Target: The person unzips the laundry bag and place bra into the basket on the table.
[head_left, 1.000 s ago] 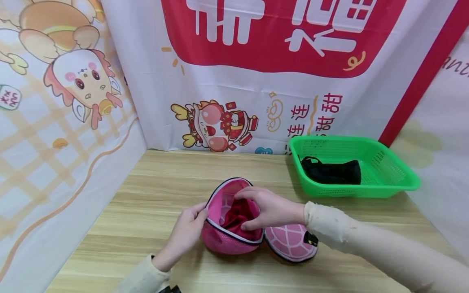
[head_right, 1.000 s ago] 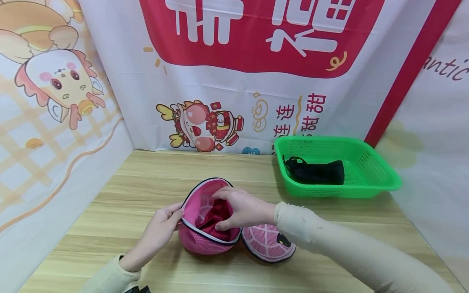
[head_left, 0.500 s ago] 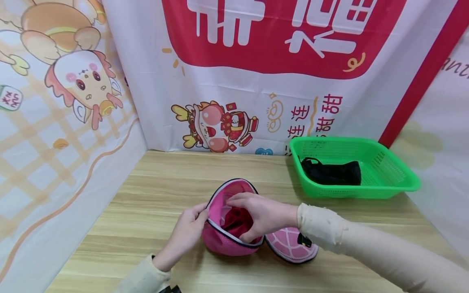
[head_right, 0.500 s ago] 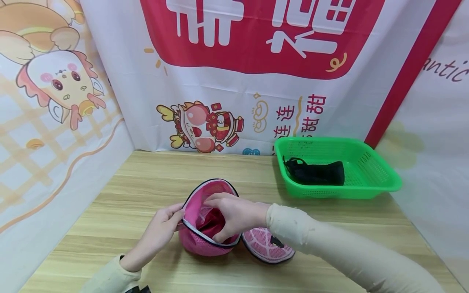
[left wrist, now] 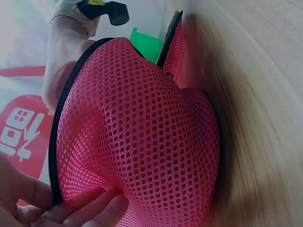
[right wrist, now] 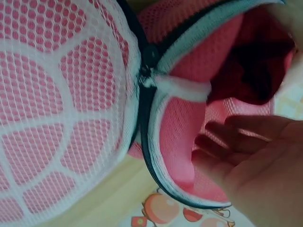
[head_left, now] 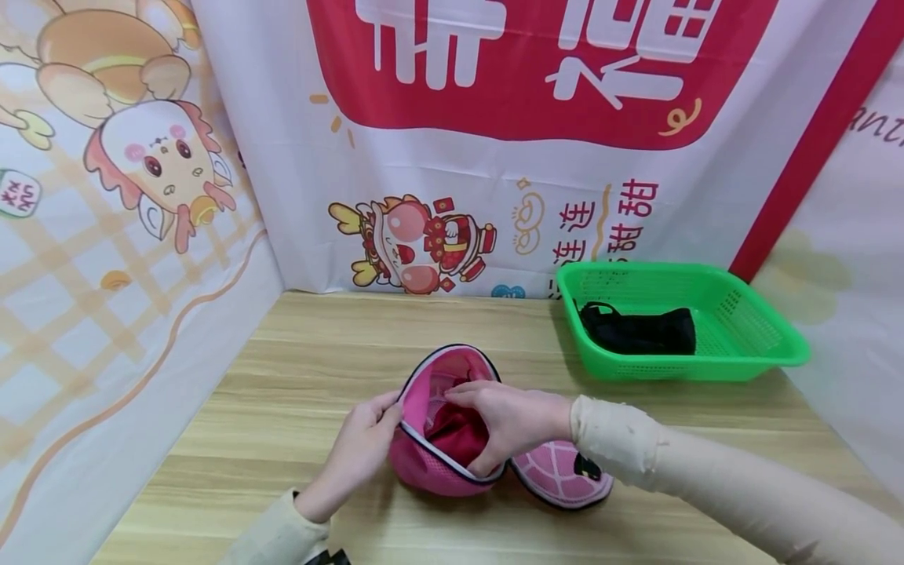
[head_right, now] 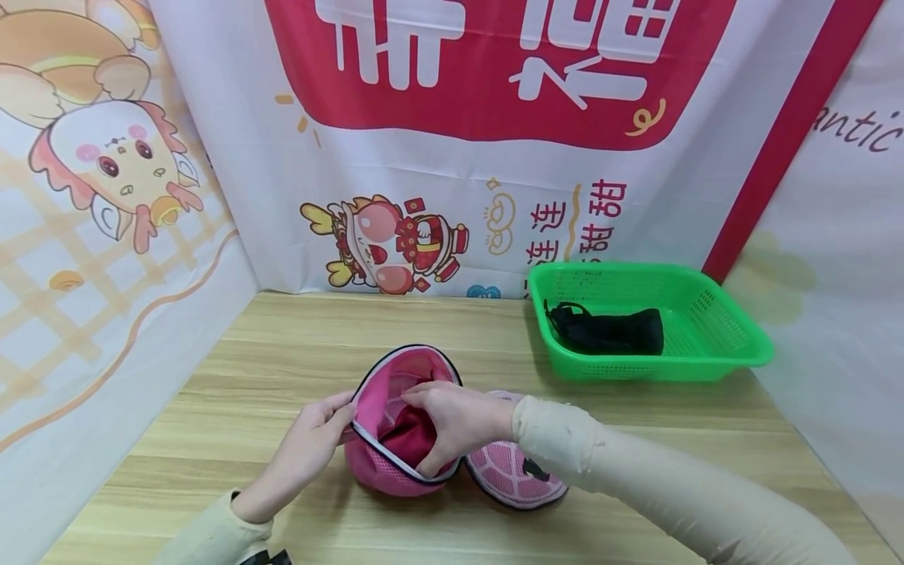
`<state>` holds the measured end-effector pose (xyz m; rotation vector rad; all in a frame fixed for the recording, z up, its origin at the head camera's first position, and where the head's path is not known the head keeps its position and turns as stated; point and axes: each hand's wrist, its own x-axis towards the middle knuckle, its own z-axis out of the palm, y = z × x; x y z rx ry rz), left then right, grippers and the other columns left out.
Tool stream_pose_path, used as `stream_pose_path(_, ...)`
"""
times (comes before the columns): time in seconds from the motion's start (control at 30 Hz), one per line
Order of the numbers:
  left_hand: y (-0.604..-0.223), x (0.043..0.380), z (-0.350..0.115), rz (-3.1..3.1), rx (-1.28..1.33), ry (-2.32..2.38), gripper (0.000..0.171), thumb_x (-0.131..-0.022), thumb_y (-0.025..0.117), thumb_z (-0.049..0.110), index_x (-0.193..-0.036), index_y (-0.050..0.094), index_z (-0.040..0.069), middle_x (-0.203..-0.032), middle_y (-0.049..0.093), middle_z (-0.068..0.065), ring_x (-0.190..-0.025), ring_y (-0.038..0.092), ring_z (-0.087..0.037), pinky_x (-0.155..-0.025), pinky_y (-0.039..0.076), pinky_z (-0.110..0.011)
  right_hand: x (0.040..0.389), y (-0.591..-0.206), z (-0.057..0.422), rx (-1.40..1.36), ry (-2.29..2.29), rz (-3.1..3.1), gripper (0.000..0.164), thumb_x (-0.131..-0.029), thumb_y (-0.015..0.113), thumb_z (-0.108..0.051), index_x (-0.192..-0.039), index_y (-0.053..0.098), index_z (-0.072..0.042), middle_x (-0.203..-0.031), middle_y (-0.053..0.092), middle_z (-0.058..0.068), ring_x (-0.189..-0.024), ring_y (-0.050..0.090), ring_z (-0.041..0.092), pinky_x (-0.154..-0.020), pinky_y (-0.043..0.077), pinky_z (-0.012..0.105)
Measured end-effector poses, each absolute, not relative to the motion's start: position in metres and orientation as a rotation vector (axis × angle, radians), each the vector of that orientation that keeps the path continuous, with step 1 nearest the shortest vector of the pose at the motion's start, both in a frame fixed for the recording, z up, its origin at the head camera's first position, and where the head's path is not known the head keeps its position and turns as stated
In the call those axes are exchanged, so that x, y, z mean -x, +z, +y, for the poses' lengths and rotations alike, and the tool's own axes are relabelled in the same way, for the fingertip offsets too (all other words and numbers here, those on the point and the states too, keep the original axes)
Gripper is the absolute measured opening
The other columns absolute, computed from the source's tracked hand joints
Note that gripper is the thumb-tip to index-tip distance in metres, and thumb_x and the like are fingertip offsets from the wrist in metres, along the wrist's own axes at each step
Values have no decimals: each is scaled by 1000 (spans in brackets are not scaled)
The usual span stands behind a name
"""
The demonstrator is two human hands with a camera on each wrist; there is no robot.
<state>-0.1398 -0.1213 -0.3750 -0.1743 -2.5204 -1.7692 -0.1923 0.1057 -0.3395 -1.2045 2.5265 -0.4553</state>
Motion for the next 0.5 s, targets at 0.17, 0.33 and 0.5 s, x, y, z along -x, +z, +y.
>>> stream_pose_path(0.17,-376,142,-123,-2527,152,-1761,33,-101,49,8,-130,61,-3,-118,67,-11,-105,63,-19,-91,52,-37,196,-353,107,1123,-576,2550,100,-70,86,-39,-145,39,7,-149,40,19,-140,32,28,-111,33,37)
stream_pose_path(0.33,-375,141,-123,-2524,167,-1748,34,-100,50,8,-130,61,-4,-118,67,-12,-105,62,-19,-91,51,-37,203,-366,111,998,-741,2568,102,-71,87,-42,-145,38,8,-147,42,19,-135,39,23,-109,36,35)
stream_pose_path(0.5,-375,141,-123,-2504,160,-1779,33,-100,50,7,-129,61,-5,-114,68,-12,-101,63,-19,-87,53,-34,205,-370,107,855,-916,2571,103,-71,85,-49,-144,40,8,-131,56,11,-111,55,15,-95,47,31)
